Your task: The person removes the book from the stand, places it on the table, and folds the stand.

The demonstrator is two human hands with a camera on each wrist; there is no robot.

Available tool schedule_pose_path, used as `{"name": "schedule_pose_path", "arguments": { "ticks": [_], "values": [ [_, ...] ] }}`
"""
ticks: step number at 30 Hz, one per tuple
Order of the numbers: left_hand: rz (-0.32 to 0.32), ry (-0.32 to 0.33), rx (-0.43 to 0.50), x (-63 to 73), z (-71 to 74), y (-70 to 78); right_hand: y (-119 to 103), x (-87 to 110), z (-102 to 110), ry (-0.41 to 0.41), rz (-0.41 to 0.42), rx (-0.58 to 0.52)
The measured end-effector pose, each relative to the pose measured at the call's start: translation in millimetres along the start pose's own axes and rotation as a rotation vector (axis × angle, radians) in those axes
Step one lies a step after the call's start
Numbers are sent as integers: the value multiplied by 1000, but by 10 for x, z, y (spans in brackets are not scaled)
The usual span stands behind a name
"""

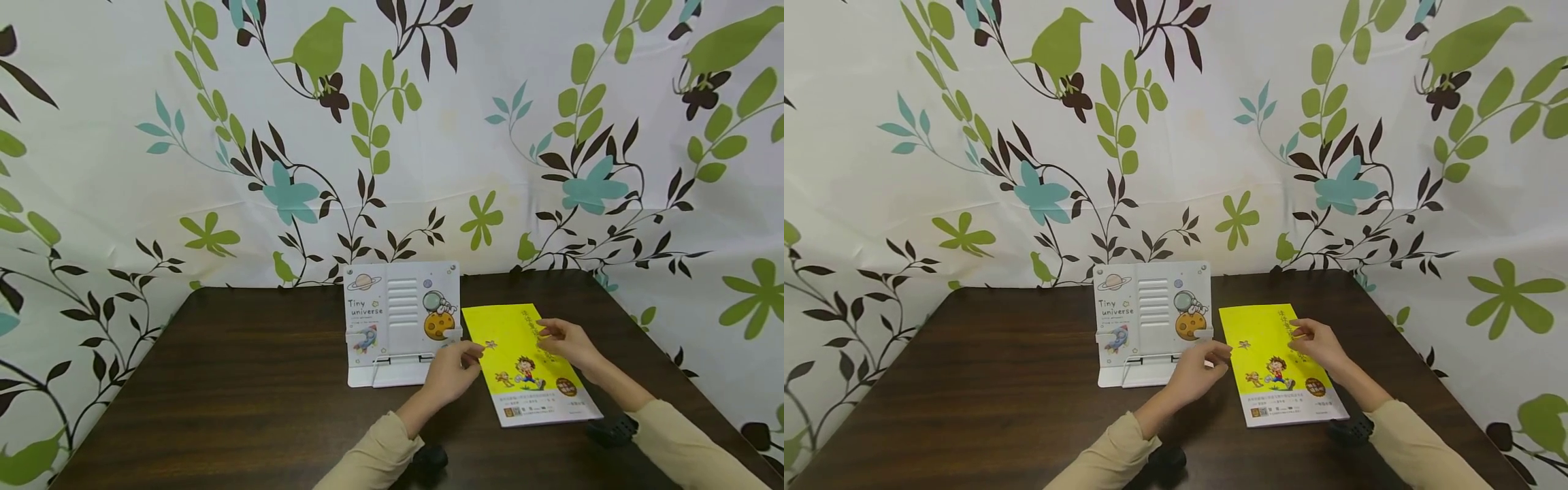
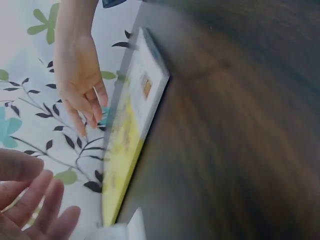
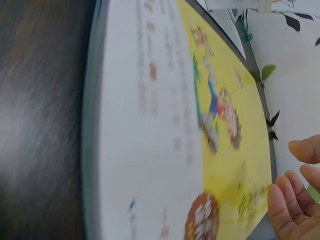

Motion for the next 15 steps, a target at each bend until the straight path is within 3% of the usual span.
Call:
{"name": "schedule_pose_path", "arguments": {
  "ticks": [3,7,10,15],
  "values": [
    [-35,22,26,-21,237,1,-58,-50,-57,7,20,-31],
    [-87,97,34,-80,669,-89,-156,-97,-117,7,56,-57],
    [-111,197,13,-113,1035,-220,-327,-70,-152,-23,80,-68],
    [-93,401,-49,-90,1601,-484,-604,-40,-236,-54,89,-70]
  ]
}}
Point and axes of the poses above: each hand's wrist, its own x-axis away from the middle knuckle, its own z-axis out of the back of the hand, y = z × x, the point moved 8 cm from there along -x, towards the middle knuckle, and after that the axes turned 13 degrees about y, right-handed, at the moved point
